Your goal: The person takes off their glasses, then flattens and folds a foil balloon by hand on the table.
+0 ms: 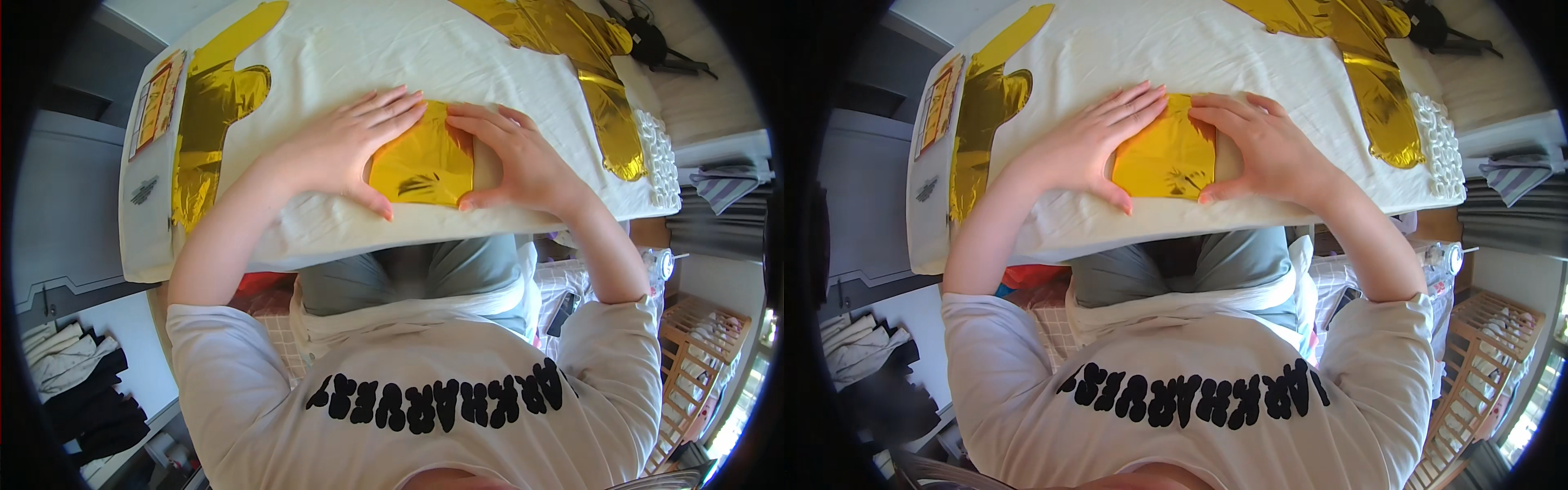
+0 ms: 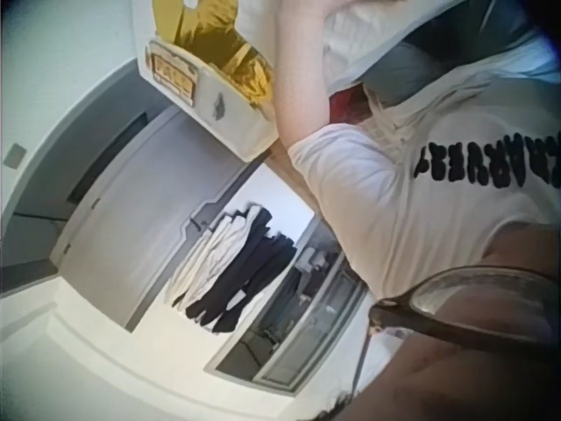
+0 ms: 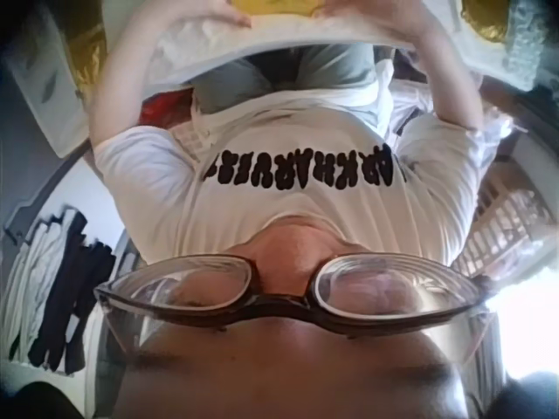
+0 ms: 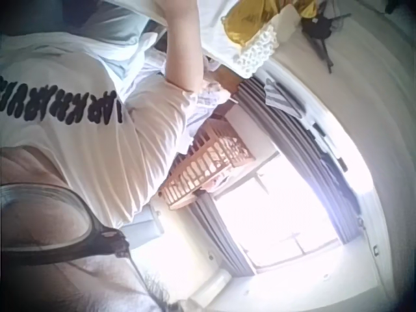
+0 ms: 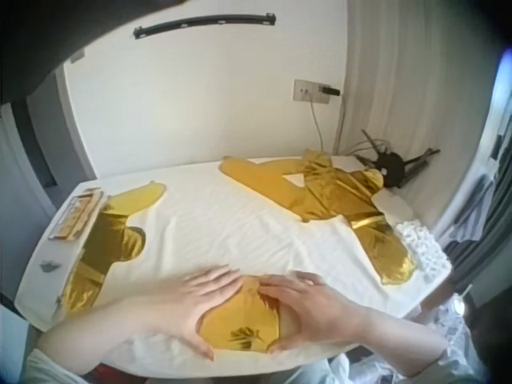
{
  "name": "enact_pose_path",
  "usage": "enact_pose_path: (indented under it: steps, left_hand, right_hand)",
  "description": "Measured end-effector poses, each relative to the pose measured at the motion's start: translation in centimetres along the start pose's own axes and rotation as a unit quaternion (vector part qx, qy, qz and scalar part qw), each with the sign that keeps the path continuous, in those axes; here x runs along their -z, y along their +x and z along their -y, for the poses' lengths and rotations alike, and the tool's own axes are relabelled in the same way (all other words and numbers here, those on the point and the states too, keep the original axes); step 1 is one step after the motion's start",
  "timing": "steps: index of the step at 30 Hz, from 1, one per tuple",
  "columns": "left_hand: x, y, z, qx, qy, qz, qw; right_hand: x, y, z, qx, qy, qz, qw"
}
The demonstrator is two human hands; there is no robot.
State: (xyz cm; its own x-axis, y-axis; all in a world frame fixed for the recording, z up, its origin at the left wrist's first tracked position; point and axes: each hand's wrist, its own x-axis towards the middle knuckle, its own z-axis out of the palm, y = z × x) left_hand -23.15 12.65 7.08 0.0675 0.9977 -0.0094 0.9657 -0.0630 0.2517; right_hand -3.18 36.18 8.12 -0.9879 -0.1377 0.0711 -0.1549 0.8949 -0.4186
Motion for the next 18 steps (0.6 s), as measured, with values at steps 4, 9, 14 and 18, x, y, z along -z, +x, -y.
enact_pose_path:
  steps: [4,9,14,18]
  left_hand:
    - [0.3,-0.5,-0.9,0.047,0.018,-0.003,0.999]
    - [1.2,-0.9,-2.1,0.094,-0.006,0.02,0.995]
    - [1.3,-1.5,-2.9,0.161,0.042,0.01,0.986]
    - [1.1,-2.0,-2.2,0.17,-0.003,0.013,0.985]
  right_hand:
    - [0.0,-0.2,-0.1,-0.018,0.028,0.002,0.999]
    - [0.2,0.1,0.0,-0.035,0.034,0.009,0.999]
    - [0.4,0.7,-0.2,-0.048,0.036,0.023,0.998]
    - [0.6,0.5,-0.3,-0.049,0.036,0.021,0.998]
